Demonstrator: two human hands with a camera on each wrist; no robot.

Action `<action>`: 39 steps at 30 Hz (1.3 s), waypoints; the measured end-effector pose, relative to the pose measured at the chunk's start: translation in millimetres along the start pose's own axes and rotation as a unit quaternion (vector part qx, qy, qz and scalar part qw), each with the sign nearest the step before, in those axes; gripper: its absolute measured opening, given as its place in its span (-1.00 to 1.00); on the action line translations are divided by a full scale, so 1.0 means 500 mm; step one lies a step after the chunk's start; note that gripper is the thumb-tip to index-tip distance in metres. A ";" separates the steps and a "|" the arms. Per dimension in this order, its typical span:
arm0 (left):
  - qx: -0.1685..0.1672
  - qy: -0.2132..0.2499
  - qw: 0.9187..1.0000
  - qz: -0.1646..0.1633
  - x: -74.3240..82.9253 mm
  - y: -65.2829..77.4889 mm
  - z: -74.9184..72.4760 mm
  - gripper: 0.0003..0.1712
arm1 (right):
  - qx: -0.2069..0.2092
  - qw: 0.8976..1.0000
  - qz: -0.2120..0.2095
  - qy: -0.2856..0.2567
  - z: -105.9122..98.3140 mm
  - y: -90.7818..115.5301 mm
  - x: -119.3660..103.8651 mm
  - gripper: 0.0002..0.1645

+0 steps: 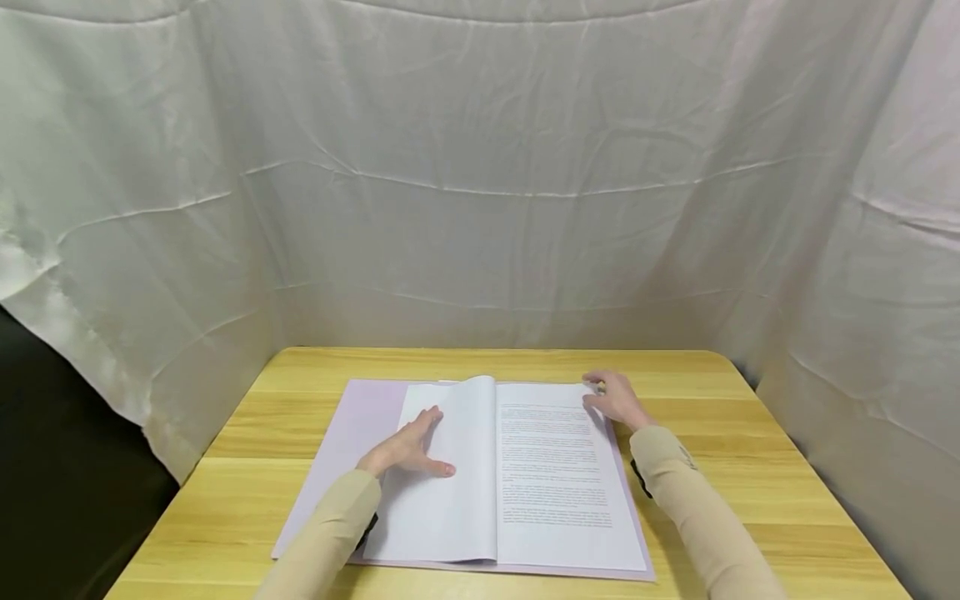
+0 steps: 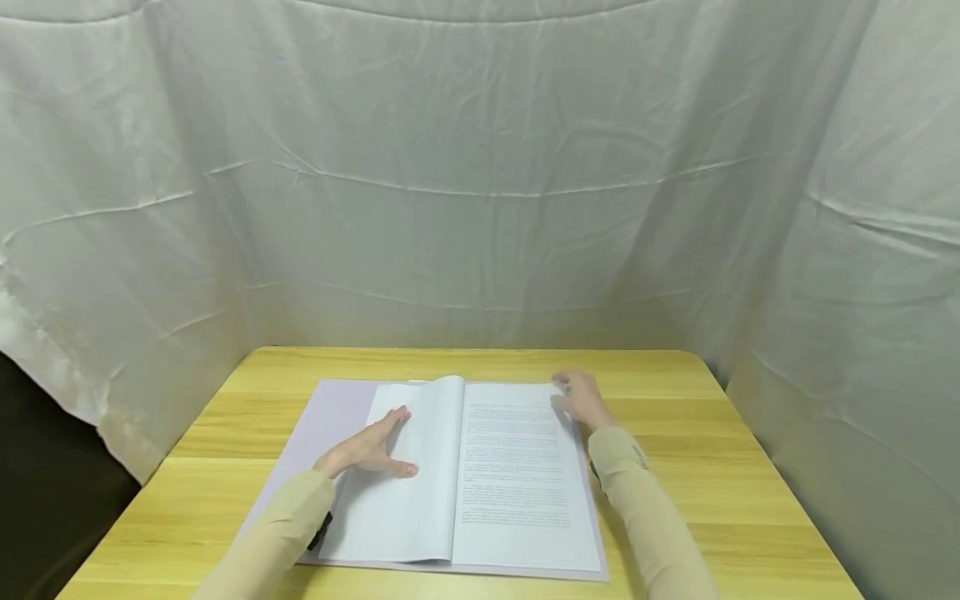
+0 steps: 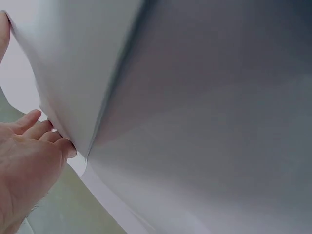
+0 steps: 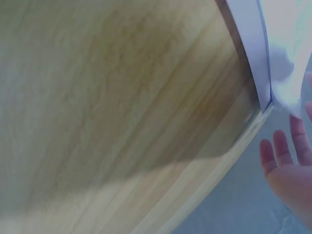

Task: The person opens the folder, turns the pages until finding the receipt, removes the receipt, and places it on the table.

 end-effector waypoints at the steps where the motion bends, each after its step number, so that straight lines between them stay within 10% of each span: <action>1: -0.003 -0.002 1.000 -0.003 0.000 0.001 0.000 0.33 | 0.007 1.000 0.005 -0.001 0.000 -0.002 0.001 -0.43; 8: -0.002 -0.012 1.000 -0.005 0.000 0.001 0.002 0.33 | 0.035 0.997 0.070 -0.013 0.003 -0.013 0.010 -0.51; 39: -0.010 -0.018 1.000 0.002 0.006 -0.003 0.008 0.33 | 0.112 0.991 0.053 0.055 -0.016 -0.002 0.006 -0.86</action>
Point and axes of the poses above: each hand's wrist, its own y-axis away from the middle knuckle, its own z-axis out of the palm, x = y × z, the point moved 4 cm from there along -y, towards the middle knuckle, and after that the axes turned 4 degrees about -y, right-handed, at the moved point
